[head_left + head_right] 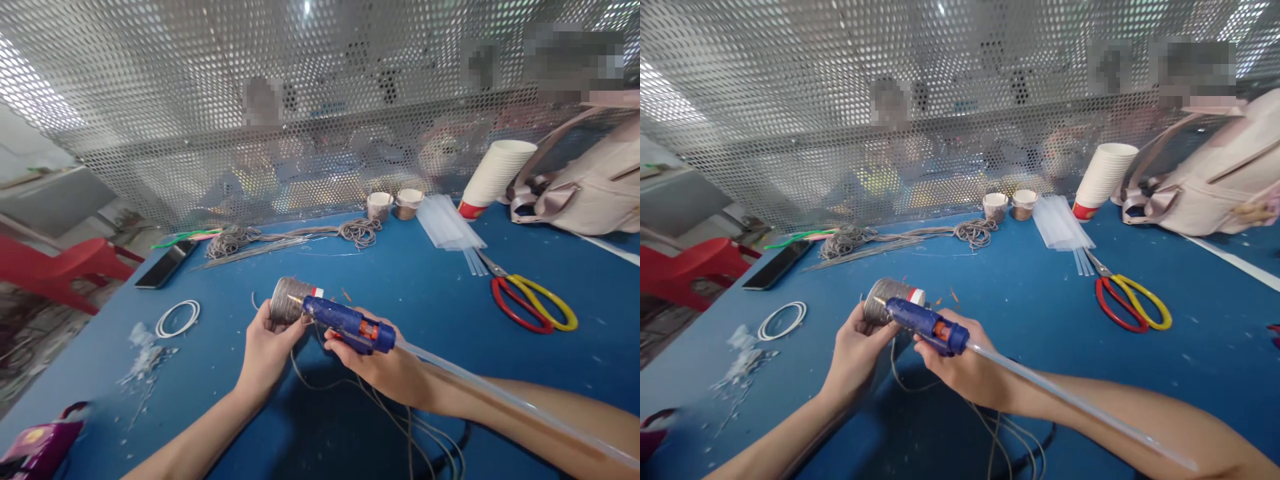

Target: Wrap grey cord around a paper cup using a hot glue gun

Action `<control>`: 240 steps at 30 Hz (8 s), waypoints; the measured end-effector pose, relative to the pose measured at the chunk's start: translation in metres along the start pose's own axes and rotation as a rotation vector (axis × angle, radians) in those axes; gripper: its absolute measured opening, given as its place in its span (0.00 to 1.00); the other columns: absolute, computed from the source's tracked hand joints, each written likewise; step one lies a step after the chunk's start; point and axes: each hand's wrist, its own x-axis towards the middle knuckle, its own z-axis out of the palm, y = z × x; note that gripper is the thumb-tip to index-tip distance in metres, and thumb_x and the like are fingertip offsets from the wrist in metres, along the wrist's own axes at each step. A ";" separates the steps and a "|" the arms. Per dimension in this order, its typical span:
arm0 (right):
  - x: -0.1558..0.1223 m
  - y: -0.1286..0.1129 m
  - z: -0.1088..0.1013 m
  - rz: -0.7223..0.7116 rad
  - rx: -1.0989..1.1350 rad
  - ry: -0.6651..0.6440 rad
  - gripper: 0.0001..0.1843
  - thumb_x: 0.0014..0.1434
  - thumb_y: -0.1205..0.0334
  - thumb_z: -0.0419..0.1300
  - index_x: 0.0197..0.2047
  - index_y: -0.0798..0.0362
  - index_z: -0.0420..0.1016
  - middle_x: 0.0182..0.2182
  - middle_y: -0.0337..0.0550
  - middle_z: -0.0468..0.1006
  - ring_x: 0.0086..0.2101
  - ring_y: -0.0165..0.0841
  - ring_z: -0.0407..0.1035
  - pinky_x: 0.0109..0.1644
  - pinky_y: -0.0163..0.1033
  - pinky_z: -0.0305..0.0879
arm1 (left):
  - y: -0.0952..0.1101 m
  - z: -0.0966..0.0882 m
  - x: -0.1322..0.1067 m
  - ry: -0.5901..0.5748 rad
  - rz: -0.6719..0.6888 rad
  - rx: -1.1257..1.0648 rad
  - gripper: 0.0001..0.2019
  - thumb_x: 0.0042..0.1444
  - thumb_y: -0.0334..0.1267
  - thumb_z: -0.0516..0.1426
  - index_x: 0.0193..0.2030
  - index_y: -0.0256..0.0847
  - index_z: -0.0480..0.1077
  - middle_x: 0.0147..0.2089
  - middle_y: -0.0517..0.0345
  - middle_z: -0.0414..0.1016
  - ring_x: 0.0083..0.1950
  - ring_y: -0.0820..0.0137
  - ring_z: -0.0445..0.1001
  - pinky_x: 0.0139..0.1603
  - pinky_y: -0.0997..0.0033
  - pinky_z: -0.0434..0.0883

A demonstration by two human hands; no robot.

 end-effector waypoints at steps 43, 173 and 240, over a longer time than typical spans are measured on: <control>-0.012 0.018 -0.029 -0.235 -0.567 -0.029 0.08 0.61 0.60 0.54 0.31 0.52 0.64 0.21 0.35 0.69 0.20 0.26 0.59 0.25 0.32 0.56 | -0.011 -0.005 0.006 -0.057 0.163 0.384 0.10 0.47 0.40 0.61 0.34 0.39 0.67 0.28 0.64 0.69 0.28 0.74 0.67 0.31 0.74 0.66; 0.003 0.002 -0.020 -0.289 -0.586 -0.117 0.06 0.59 0.70 0.57 0.31 0.55 0.71 0.24 0.37 0.69 0.24 0.26 0.60 0.29 0.34 0.53 | 0.006 -0.002 -0.014 -0.188 0.011 0.484 0.21 0.42 0.46 0.62 0.42 0.38 0.67 0.23 0.68 0.63 0.22 0.77 0.58 0.22 0.76 0.58; 0.006 -0.006 -0.020 -0.278 -0.590 -0.133 0.05 0.57 0.68 0.58 0.29 0.53 0.68 0.25 0.37 0.70 0.25 0.26 0.60 0.30 0.33 0.54 | 0.012 0.000 -0.019 -0.275 -0.004 0.447 0.17 0.41 0.44 0.64 0.35 0.40 0.67 0.26 0.64 0.68 0.25 0.75 0.65 0.25 0.75 0.63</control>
